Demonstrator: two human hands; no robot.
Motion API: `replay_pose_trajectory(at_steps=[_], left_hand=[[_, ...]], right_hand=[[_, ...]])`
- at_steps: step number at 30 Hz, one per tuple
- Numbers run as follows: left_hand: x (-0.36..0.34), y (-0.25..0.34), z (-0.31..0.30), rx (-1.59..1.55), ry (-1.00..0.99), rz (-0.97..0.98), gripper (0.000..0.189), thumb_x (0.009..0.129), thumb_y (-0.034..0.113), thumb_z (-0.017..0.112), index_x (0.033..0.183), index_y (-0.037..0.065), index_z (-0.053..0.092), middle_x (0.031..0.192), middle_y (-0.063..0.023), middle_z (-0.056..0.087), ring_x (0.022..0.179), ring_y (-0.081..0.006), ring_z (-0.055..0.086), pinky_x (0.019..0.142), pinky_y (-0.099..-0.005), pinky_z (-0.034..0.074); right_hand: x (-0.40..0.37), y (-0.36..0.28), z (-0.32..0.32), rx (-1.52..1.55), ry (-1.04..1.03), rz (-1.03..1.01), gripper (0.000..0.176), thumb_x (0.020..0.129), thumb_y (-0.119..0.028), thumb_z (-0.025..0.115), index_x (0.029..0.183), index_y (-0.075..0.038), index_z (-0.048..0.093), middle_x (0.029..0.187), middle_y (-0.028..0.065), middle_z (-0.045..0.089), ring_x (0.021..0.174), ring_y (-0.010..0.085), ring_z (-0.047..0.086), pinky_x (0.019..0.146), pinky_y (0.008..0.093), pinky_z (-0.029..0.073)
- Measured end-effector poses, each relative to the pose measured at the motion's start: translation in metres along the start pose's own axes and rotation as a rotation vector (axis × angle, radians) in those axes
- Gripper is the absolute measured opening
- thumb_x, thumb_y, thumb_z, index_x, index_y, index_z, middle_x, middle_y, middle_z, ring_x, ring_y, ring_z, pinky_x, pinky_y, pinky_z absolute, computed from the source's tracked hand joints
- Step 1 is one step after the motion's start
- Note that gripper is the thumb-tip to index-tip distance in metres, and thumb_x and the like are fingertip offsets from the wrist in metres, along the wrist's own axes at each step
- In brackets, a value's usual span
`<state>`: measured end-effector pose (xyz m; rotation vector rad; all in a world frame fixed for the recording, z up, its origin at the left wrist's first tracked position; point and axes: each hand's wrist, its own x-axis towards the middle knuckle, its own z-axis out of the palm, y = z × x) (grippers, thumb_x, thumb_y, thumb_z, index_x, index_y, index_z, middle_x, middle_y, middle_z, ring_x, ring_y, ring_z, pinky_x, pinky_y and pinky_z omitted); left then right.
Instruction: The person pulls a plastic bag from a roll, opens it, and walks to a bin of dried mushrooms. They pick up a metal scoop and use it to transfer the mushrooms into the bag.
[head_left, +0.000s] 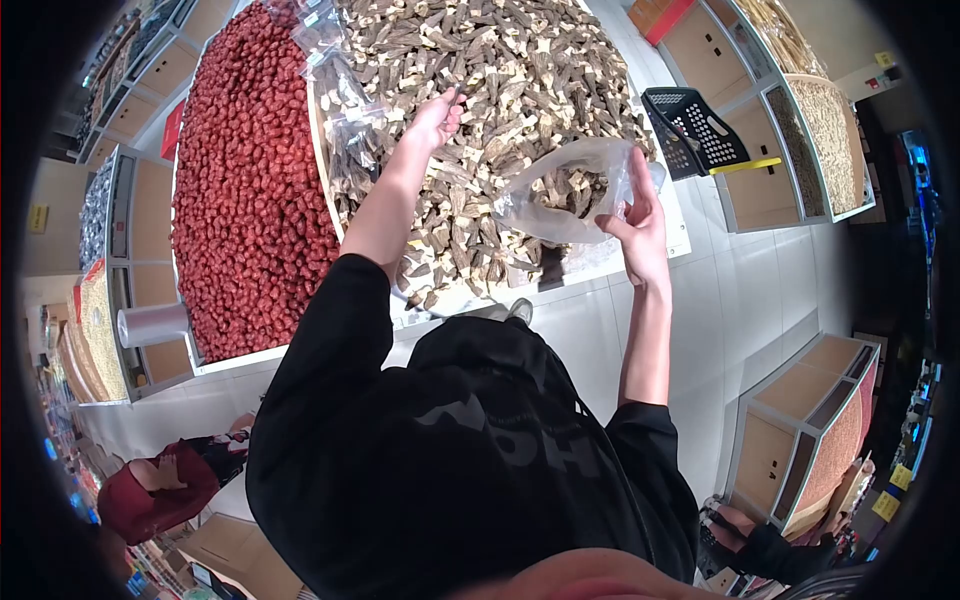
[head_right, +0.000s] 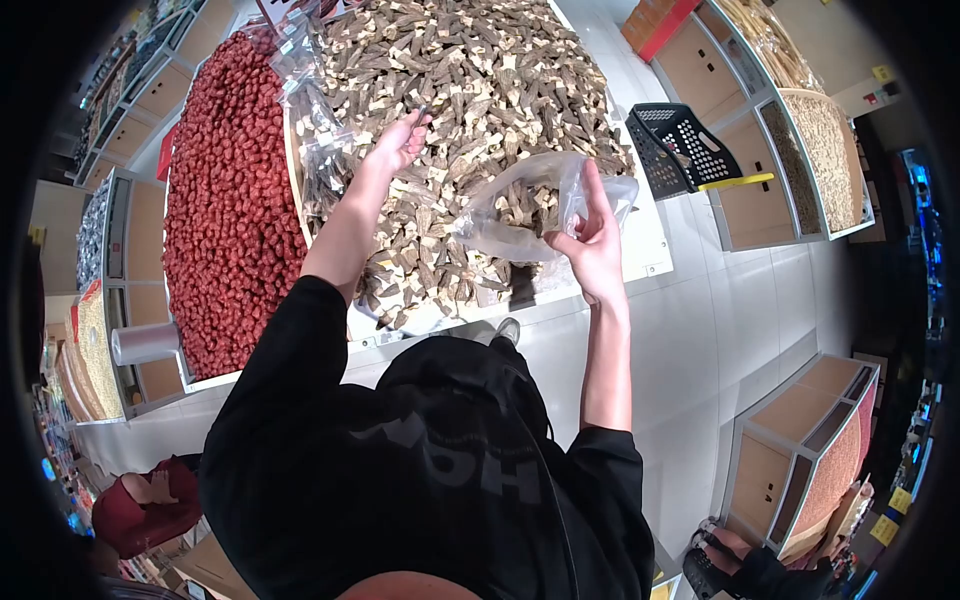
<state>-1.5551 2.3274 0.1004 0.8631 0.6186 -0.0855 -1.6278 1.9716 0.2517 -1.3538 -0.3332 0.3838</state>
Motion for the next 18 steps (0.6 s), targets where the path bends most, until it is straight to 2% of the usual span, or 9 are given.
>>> replay_pose_trajectory(at_steps=[3,5,7,8,11,13,18], left_hand=[[-0.004,-0.001,-0.004,-0.093,-0.061,-0.015,0.029,0.101,0.030,0.040,0.100,0.004,0.052,0.056,0.0059,0.035,0.043,-0.0045,0.027,0.036,-0.0187,0.022],[-0.006,-0.003,-0.009,-0.168,-0.102,-0.012,0.031,0.101,0.028,0.040,0.101,0.001,0.054,0.055,0.0063,0.029,0.043,-0.0046,0.026,0.035,-0.0186,0.021],[-0.010,-0.001,-0.009,-0.160,-0.119,0.004,0.032,0.101,0.028,0.039,0.101,0.000,0.054,0.055,0.0057,0.027,0.043,-0.0048,0.025,0.034,-0.0187,0.020],[-0.014,-0.002,-0.006,-0.207,-0.109,0.011,0.032,0.101,0.028,0.039,0.102,0.000,0.054,0.055,0.0053,0.028,0.042,-0.0046,0.025,0.034,-0.0186,0.020],[-0.017,-0.006,-0.013,-0.153,-0.185,0.039,0.033,0.102,0.030,0.036,0.105,0.002,0.053,0.057,0.0052,0.030,0.043,-0.0043,0.026,0.034,-0.0181,0.022],[-0.025,-0.005,-0.012,-0.036,-0.111,0.054,0.031,0.101,0.031,0.037,0.108,0.005,0.051,0.057,0.0056,0.035,0.044,-0.0056,0.029,0.037,-0.0203,0.021],[-0.057,0.004,-0.011,0.176,0.019,0.087,0.031,0.100,0.033,0.040,0.107,0.005,0.054,0.058,0.0058,0.038,0.043,-0.0047,0.031,0.037,-0.0197,0.022]], right_hand=[[0.002,0.005,-0.002,-0.026,0.020,-0.018,0.097,0.059,0.018,0.053,0.147,-0.004,0.020,0.152,0.0113,0.024,0.119,0.0180,0.048,0.089,0.0289,0.048],[0.004,0.010,-0.008,0.003,-0.032,0.005,0.098,0.060,0.021,0.055,0.148,-0.003,0.018,0.153,0.0106,0.020,0.118,0.0143,0.047,0.082,0.0234,0.049],[0.003,0.010,-0.007,-0.039,-0.018,0.008,0.099,0.060,0.021,0.057,0.148,-0.006,0.019,0.152,0.0086,0.024,0.100,0.0091,0.051,0.076,0.0210,0.048],[0.002,0.009,-0.005,-0.046,-0.001,0.016,0.100,0.060,0.020,0.058,0.148,-0.007,0.019,0.151,0.0075,0.027,0.083,0.0052,0.048,0.072,0.0199,0.046],[0.006,0.015,-0.007,-0.034,-0.017,0.011,0.099,0.061,0.021,0.057,0.148,-0.006,0.019,0.151,0.0085,0.025,0.079,0.0039,0.046,0.072,0.0205,0.047],[0.008,0.014,-0.004,0.008,-0.029,-0.008,0.098,0.061,0.021,0.054,0.148,-0.004,0.017,0.152,0.0107,0.024,0.079,0.0043,0.049,0.072,0.0203,0.048],[0.012,0.017,-0.006,-0.024,-0.063,-0.037,0.098,0.061,0.020,0.054,0.148,-0.004,0.017,0.151,0.0102,0.027,0.079,0.0044,0.050,0.070,0.0201,0.048]])
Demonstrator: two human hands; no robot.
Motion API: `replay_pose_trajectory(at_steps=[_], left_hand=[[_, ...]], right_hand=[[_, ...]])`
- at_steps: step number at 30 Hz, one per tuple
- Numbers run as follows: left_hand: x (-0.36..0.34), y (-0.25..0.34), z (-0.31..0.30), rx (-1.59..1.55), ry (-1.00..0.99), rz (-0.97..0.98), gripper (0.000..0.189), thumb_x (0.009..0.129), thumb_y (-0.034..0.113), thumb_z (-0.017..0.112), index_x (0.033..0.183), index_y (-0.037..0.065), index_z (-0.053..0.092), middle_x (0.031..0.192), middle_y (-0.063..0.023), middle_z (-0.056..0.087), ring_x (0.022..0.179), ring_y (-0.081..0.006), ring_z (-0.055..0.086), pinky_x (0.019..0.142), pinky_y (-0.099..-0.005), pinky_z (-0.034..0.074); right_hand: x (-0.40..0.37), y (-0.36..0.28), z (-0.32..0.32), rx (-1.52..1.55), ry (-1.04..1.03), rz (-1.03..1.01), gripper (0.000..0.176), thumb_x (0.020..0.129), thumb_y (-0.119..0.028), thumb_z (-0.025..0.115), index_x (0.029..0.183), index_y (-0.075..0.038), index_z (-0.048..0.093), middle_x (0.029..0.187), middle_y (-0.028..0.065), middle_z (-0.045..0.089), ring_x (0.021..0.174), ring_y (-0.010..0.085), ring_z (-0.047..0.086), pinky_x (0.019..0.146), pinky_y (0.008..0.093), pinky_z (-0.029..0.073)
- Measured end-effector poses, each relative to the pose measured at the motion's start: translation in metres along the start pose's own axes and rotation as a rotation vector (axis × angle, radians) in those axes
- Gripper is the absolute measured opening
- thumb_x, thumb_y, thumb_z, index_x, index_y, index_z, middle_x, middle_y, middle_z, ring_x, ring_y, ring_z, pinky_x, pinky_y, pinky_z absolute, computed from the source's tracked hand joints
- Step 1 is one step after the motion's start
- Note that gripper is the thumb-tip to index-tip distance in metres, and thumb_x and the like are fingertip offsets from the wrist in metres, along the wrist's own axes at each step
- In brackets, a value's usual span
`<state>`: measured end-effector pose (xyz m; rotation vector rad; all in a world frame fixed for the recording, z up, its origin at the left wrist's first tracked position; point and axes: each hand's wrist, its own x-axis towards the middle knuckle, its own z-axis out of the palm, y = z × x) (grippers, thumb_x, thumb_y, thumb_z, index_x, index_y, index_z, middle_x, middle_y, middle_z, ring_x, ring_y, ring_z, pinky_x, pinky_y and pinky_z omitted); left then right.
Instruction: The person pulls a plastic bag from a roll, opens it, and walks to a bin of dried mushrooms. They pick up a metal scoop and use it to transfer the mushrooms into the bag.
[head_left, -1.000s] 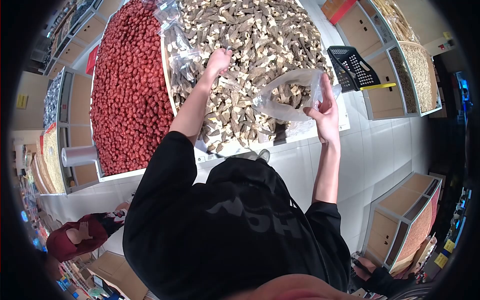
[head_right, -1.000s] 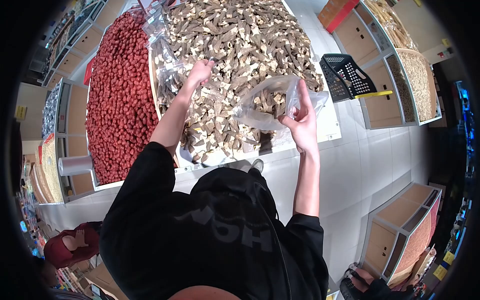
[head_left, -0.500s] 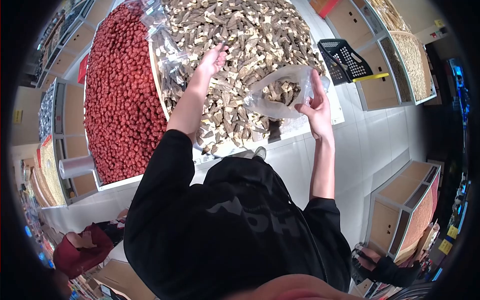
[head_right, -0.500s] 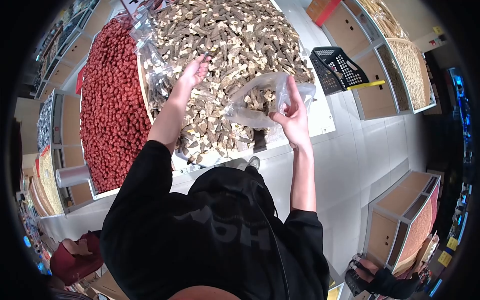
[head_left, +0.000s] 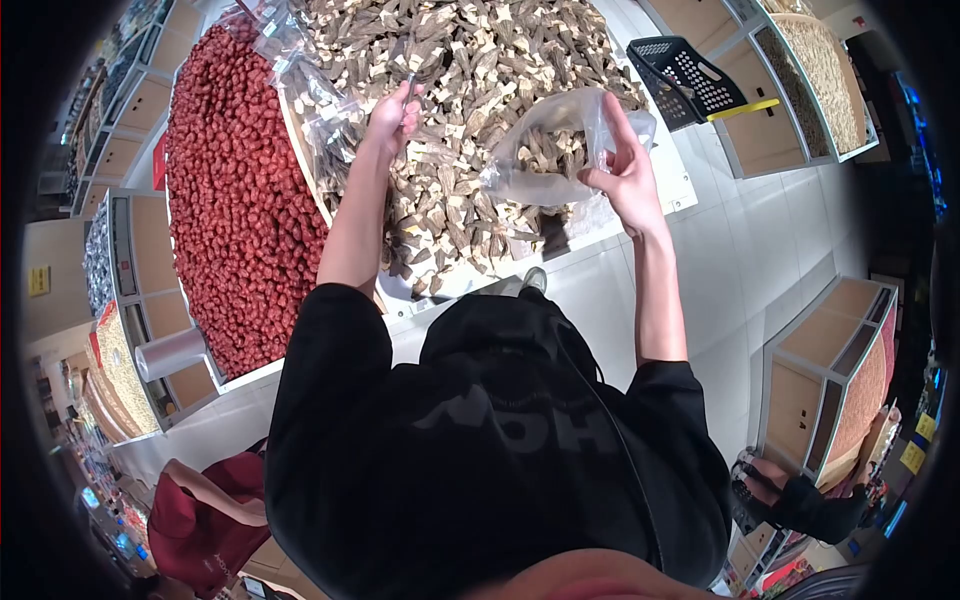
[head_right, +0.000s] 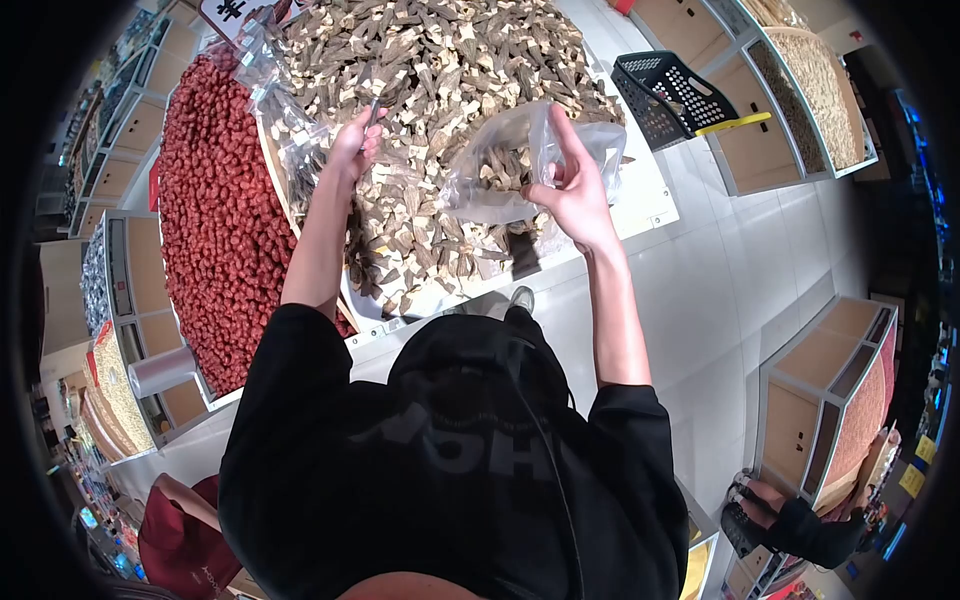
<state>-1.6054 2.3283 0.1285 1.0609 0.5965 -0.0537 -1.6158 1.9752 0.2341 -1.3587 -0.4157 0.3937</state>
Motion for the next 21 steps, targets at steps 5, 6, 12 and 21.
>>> replay_pose_trajectory(at_steps=[5,6,12,21], left_hand=[[-0.066,0.019,-0.001,0.146,0.001,0.012,0.032,0.102,0.029,0.036,0.114,0.003,0.050,0.055,0.0085,0.037,0.038,-0.0016,0.029,0.031,-0.0163,0.022],[-0.078,0.018,-0.007,0.151,-0.023,0.003,0.030,0.101,0.030,0.037,0.110,0.005,0.053,0.055,0.0083,0.038,0.038,-0.0021,0.030,0.032,-0.0173,0.022],[-0.166,0.027,-0.014,0.214,-0.065,-0.110,0.034,0.101,0.030,0.038,0.111,0.004,0.057,0.053,0.0079,0.036,0.034,-0.0015,0.029,0.029,-0.0164,0.022],[-0.223,0.024,0.006,0.221,-0.256,-0.284,0.030,0.099,0.024,0.042,0.113,0.001,0.056,0.052,0.0044,0.040,0.031,-0.0032,0.028,0.028,-0.0179,0.021]], right_hand=[[0.005,-0.003,-0.002,-0.189,-0.020,-0.027,0.098,0.061,0.017,0.056,0.148,-0.009,0.020,0.149,0.0084,0.031,0.081,0.0061,0.049,0.070,0.0204,0.047],[0.005,-0.007,0.000,-0.213,-0.027,-0.019,0.098,0.061,0.017,0.055,0.148,-0.009,0.021,0.150,0.0082,0.028,0.086,0.0085,0.050,0.073,0.0218,0.048],[0.014,-0.006,0.000,-0.270,-0.062,0.029,0.097,0.062,0.016,0.056,0.148,-0.012,0.023,0.153,0.0074,0.024,0.084,0.0095,0.052,0.074,0.0233,0.049],[0.021,0.005,0.012,-0.265,-0.118,-0.059,0.096,0.062,0.012,0.060,0.148,-0.009,0.021,0.150,0.0060,0.031,0.070,0.0044,0.046,0.066,0.0201,0.045]])
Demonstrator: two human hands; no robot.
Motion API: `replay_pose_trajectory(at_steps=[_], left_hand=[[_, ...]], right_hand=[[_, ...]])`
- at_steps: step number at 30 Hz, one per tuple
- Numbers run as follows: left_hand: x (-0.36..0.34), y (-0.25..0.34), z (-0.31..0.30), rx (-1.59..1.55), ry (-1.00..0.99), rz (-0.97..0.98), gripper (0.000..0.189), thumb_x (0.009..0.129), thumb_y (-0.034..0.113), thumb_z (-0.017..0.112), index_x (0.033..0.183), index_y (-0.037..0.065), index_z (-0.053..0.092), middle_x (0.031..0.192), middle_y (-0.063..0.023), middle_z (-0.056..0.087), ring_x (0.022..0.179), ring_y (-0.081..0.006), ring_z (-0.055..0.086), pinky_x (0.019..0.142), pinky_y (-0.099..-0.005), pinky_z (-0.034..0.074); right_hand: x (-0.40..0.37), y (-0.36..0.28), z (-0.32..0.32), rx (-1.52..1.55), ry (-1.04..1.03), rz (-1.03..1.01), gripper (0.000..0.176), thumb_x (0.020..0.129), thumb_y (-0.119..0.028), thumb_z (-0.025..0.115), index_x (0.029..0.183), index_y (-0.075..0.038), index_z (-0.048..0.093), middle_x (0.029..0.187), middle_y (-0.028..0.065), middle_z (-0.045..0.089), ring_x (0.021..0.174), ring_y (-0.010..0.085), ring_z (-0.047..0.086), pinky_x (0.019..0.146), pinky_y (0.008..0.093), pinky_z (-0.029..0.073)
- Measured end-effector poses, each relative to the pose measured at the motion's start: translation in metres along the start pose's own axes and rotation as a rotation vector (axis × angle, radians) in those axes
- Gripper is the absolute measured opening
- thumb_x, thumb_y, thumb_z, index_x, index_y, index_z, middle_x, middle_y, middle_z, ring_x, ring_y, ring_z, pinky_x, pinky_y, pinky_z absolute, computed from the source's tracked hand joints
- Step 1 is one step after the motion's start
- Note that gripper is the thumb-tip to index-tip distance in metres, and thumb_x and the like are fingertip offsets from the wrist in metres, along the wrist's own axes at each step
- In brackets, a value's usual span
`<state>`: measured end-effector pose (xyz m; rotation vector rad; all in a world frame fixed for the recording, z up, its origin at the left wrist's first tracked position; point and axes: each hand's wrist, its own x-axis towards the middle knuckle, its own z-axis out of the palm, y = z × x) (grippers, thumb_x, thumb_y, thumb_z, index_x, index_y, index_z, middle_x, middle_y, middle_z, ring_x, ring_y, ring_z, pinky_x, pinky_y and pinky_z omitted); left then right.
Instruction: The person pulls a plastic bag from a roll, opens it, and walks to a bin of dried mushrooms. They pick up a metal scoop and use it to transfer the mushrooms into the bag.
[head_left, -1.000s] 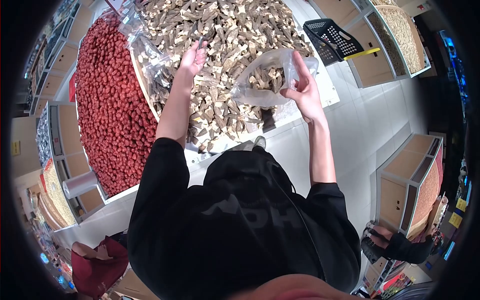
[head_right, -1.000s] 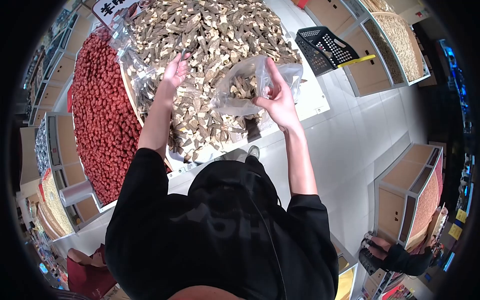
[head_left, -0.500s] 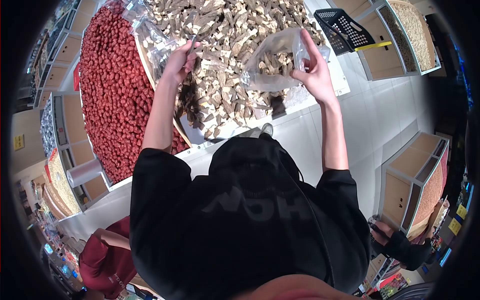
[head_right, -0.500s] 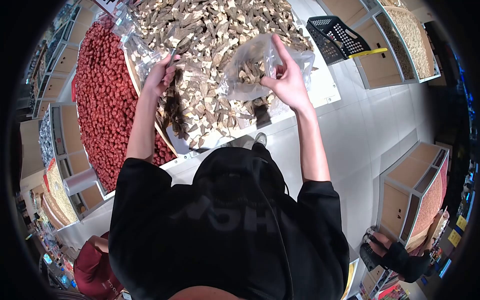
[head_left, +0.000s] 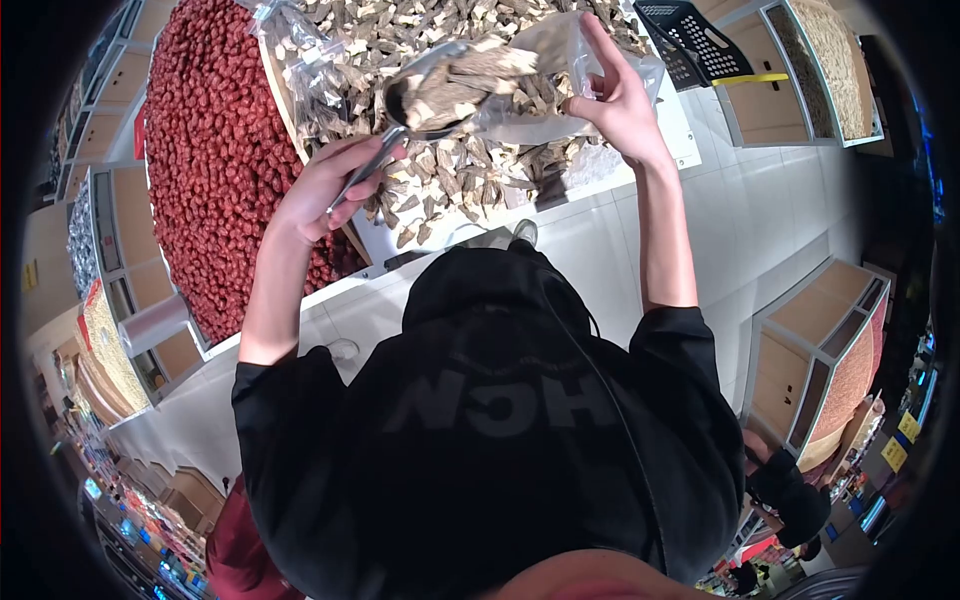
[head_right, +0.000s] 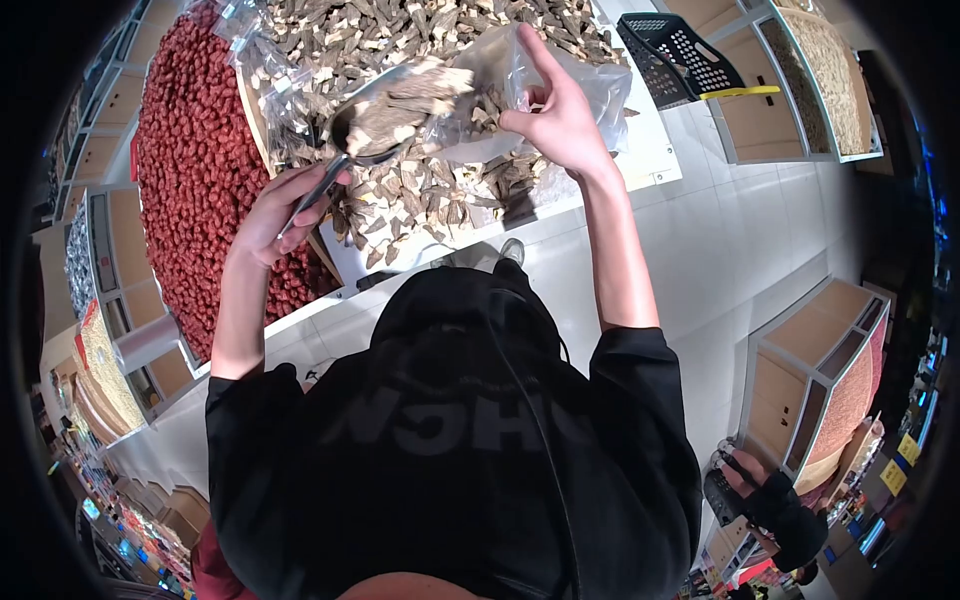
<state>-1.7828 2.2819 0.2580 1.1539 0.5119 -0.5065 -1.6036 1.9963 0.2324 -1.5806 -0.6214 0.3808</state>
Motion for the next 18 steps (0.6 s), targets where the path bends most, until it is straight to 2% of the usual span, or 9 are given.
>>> replay_pose_trajectory(at_steps=[3,4,6,8,10,13,16,17,18], left_hand=[[0.014,0.000,0.021,0.179,0.019,0.034,0.027,0.096,0.021,0.047,0.106,0.002,0.062,0.050,0.0036,0.042,0.031,-0.0031,0.030,0.029,-0.0185,0.021],[0.022,-0.001,0.030,0.191,0.013,0.042,0.026,0.096,0.022,0.047,0.103,0.003,0.064,0.048,0.0041,0.041,0.031,-0.0029,0.028,0.029,-0.0187,0.021],[0.044,-0.009,0.049,0.254,0.041,0.076,0.024,0.094,0.019,0.047,0.104,0.003,0.063,0.053,0.0027,0.045,0.033,-0.0036,0.027,0.030,-0.0197,0.021],[0.074,-0.022,0.060,0.327,0.024,0.118,0.026,0.094,0.020,0.048,0.109,0.002,0.062,0.059,0.0019,0.051,0.039,-0.0038,0.040,0.032,-0.0204,0.030],[0.092,-0.034,0.073,0.922,0.209,0.363,0.028,0.092,0.021,0.053,0.115,0.006,0.059,0.065,-0.0031,0.057,0.046,-0.0142,0.054,0.040,-0.0274,0.043],[0.084,-0.042,0.078,1.541,0.524,0.791,0.031,0.090,0.023,0.056,0.119,0.011,0.059,0.072,-0.0089,0.062,0.059,-0.0257,0.063,0.052,-0.0348,0.051],[0.071,-0.045,0.058,1.458,0.550,1.039,0.027,0.090,0.025,0.055,0.111,0.009,0.061,0.077,-0.0127,0.063,0.055,-0.0282,0.061,0.047,-0.0388,0.050],[0.068,-0.050,0.049,1.294,0.525,1.140,0.031,0.092,0.025,0.053,0.116,0.008,0.059,0.069,-0.0070,0.059,0.046,-0.0224,0.056,0.041,-0.0351,0.045],[0.060,-0.051,0.042,1.057,0.431,0.999,0.031,0.093,0.025,0.051,0.116,0.007,0.059,0.066,-0.0044,0.055,0.044,-0.0187,0.051,0.039,-0.0319,0.041]], right_hand=[[-0.003,-0.004,0.008,0.014,-0.019,-0.020,0.096,0.062,0.014,0.059,0.148,-0.008,0.022,0.151,0.0071,0.028,0.079,0.0065,0.046,0.070,0.0213,0.046],[-0.006,-0.005,0.011,0.032,-0.030,-0.010,0.096,0.062,0.015,0.059,0.148,-0.008,0.022,0.152,0.0076,0.027,0.088,0.0086,0.046,0.073,0.0225,0.047],[-0.010,-0.008,0.016,0.106,-0.054,0.055,0.096,0.061,0.018,0.056,0.148,-0.007,0.022,0.153,0.0091,0.022,0.122,0.0169,0.045,0.084,0.0273,0.049],[-0.013,-0.008,0.022,0.105,-0.032,0.008,0.095,0.061,0.018,0.055,0.147,-0.006,0.022,0.153,0.0107,0.022,0.120,0.0180,0.047,0.084,0.0280,0.050],[-0.017,-0.011,0.023,0.154,-0.010,0.010,0.094,0.061,0.018,0.054,0.147,-0.005,0.022,0.152,0.0115,0.023,0.114,0.0185,0.051,0.082,0.0279,0.051],[-0.020,-0.011,0.016,0.181,0.037,0.005,0.093,0.062,0.017,0.053,0.147,-0.005,0.023,0.151,0.0119,0.025,0.109,0.0188,0.054,0.079,0.0274,0.051],[-0.023,-0.013,0.010,0.254,0.082,-0.013,0.093,0.063,0.017,0.054,0.147,-0.003,0.019,0.151,0.0141,0.024,0.100,0.0120,0.056,0.077,0.0227,0.050],[-0.024,-0.013,0.008,0.250,0.095,-0.016,0.093,0.063,0.017,0.053,0.147,-0.002,0.019,0.151,0.0141,0.024,0.103,0.0126,0.055,0.077,0.0225,0.049],[-0.024,-0.014,0.007,0.245,0.107,-0.020,0.093,0.062,0.018,0.053,0.147,-0.002,0.019,0.151,0.0142,0.024,0.106,0.0132,0.054,0.077,0.0223,0.049]])
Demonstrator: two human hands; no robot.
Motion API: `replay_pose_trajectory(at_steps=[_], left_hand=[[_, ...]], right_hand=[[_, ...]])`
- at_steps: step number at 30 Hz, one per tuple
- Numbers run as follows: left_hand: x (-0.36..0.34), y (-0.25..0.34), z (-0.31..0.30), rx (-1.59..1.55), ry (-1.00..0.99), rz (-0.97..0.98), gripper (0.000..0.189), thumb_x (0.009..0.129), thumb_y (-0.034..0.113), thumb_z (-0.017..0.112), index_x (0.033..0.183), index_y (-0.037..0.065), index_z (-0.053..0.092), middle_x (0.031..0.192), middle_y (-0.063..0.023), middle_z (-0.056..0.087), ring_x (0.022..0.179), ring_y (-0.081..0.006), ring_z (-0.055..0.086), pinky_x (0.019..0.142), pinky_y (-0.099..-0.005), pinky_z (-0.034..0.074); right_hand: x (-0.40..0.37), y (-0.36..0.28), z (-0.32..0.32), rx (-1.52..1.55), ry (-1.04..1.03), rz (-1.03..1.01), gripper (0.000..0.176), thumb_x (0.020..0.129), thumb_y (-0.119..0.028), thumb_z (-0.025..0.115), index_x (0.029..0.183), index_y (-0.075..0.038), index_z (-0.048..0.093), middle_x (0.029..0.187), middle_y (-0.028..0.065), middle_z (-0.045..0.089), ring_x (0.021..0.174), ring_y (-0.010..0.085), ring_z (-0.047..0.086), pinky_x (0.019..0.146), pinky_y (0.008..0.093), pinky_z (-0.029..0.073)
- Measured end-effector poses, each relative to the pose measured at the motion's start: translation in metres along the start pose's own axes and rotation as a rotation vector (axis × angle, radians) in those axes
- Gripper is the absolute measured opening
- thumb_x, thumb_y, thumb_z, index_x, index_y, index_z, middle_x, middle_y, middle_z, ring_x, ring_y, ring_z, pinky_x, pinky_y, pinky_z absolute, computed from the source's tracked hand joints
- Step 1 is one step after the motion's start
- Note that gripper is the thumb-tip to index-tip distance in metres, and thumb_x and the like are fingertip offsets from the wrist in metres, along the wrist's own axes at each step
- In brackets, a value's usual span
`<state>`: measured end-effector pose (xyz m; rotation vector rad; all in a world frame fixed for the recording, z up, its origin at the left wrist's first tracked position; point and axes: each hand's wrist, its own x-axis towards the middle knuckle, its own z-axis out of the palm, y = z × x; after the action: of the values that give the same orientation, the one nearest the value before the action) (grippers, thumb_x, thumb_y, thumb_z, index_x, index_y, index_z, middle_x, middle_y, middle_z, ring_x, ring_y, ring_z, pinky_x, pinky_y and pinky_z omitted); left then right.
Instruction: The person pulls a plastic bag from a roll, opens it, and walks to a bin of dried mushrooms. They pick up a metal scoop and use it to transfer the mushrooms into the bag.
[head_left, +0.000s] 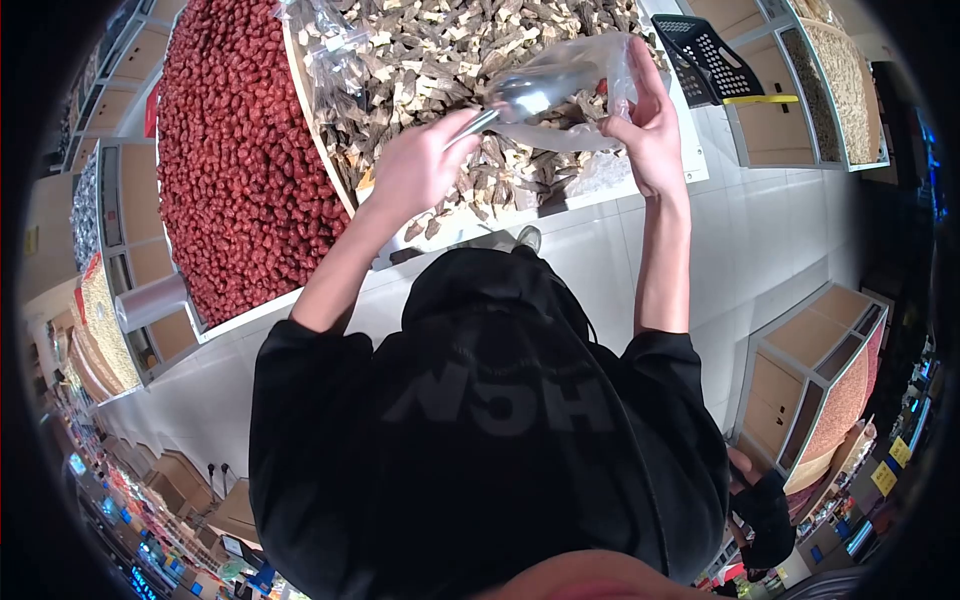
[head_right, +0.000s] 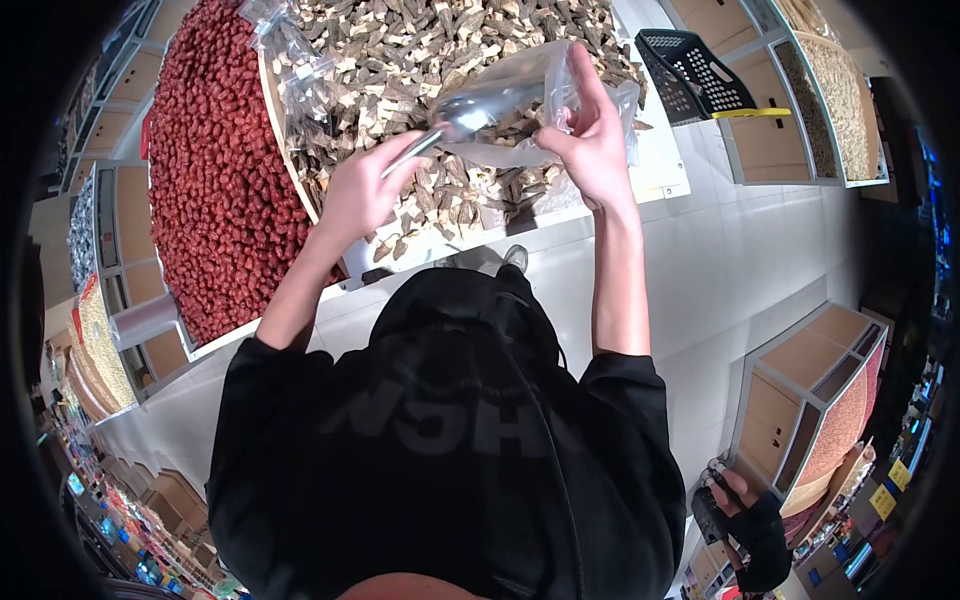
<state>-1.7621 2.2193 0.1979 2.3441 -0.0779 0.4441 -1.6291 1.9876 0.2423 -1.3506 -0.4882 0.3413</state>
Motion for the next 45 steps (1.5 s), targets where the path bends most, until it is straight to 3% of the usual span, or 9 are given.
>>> replay_pose_trajectory(at_steps=[5,11,18,30,34,36,38,40,45], left_hand=[[-0.039,0.020,-0.067,-1.056,-0.135,-0.868,0.034,0.099,0.025,0.040,0.116,0.002,0.057,0.058,0.0056,0.039,0.038,-0.0032,0.029,0.035,-0.0178,0.023],[-0.120,0.010,-0.109,-0.842,-0.002,-1.139,0.029,0.099,0.024,0.039,0.106,0.005,0.059,0.053,0.0053,0.037,0.034,-0.0021,0.027,0.031,-0.0180,0.019],[-0.150,-0.011,-0.071,-0.635,0.081,-1.256,0.023,0.098,0.025,0.042,0.092,0.007,0.056,0.054,0.0053,0.037,0.034,-0.0028,0.027,0.029,-0.0196,0.021],[-0.113,-0.043,0.021,-0.950,0.311,-1.193,0.030,0.099,0.026,0.041,0.107,0.002,0.057,0.056,0.0019,0.042,0.037,-0.0052,0.033,0.031,-0.0218,0.025],[-0.117,-0.051,0.026,-0.283,0.225,-1.039,0.040,0.096,0.031,0.046,0.117,-0.002,0.056,0.063,-0.0119,0.059,0.048,-0.0165,0.058,0.049,-0.0322,0.046],[-0.125,-0.047,0.006,0.045,0.151,-0.981,0.035,0.095,0.024,0.051,0.113,-0.005,0.059,0.068,-0.0077,0.059,0.059,-0.0109,0.052,0.054,-0.0305,0.041],[-0.136,-0.044,-0.013,0.048,0.107,-1.013,0.039,0.094,0.030,0.049,0.112,-0.001,0.060,0.084,-0.0234,0.066,0.086,-0.0389,0.064,0.075,-0.0433,0.049],[-0.161,-0.060,-0.017,0.028,0.097,-0.985,0.037,0.093,0.030,0.049,0.110,-0.002,0.061,0.086,-0.0234,0.066,0.086,-0.0397,0.064,0.075,-0.0434,0.049],[-0.144,-0.040,-0.019,-0.353,0.140,-1.121,0.035,0.095,0.025,0.049,0.106,-0.006,0.061,0.061,-0.0044,0.051,0.049,-0.0091,0.049,0.046,-0.0283,0.041]], right_hand=[[-0.001,-0.008,-0.006,-0.012,0.045,-0.002,0.094,0.061,0.018,0.053,0.147,-0.002,0.020,0.151,0.0133,0.026,0.114,0.0144,0.050,0.075,0.0227,0.050],[-0.007,-0.021,-0.010,-0.052,0.081,0.001,0.093,0.061,0.017,0.052,0.147,-0.002,0.020,0.148,0.0121,0.031,0.114,0.0185,0.050,0.077,0.0246,0.050],[-0.009,-0.017,-0.013,-0.036,0.081,-0.010,0.094,0.060,0.018,0.051,0.147,-0.002,0.019,0.151,0.0137,0.025,0.120,0.0200,0.046,0.076,0.0240,0.050],[-0.022,-0.016,-0.008,-0.058,0.097,0.038,0.094,0.062,0.016,0.053,0.147,-0.001,0.018,0.152,0.0143,0.023,0.126,0.0207,0.042,0.081,0.0249,0.048],[-0.025,-0.016,-0.007,-0.045,0.088,0.082,0.093,0.062,0.016,0.053,0.147,-0.001,0.018,0.151,0.0142,0.024,0.125,0.0199,0.042,0.086,0.0256,0.046],[-0.024,-0.014,-0.007,-0.048,0.090,0.064,0.093,0.062,0.016,0.053,0.147,-0.001,0.018,0.151,0.0141,0.025,0.124,0.0197,0.043,0.084,0.0251,0.047],[-0.023,-0.013,-0.008,-0.048,0.085,0.057,0.093,0.062,0.015,0.053,0.147,-0.001,0.018,0.151,0.0140,0.026,0.123,0.0195,0.044,0.081,0.0244,0.048],[-0.023,-0.011,-0.009,-0.045,0.079,0.061,0.093,0.062,0.015,0.054,0.147,-0.001,0.019,0.150,0.0139,0.026,0.123,0.0193,0.044,0.079,0.0236,0.049],[-0.021,-0.009,-0.009,-0.033,0.070,0.060,0.093,0.062,0.015,0.054,0.147,0.000,0.018,0.150,0.0140,0.026,0.124,0.0195,0.043,0.080,0.0234,0.049]])
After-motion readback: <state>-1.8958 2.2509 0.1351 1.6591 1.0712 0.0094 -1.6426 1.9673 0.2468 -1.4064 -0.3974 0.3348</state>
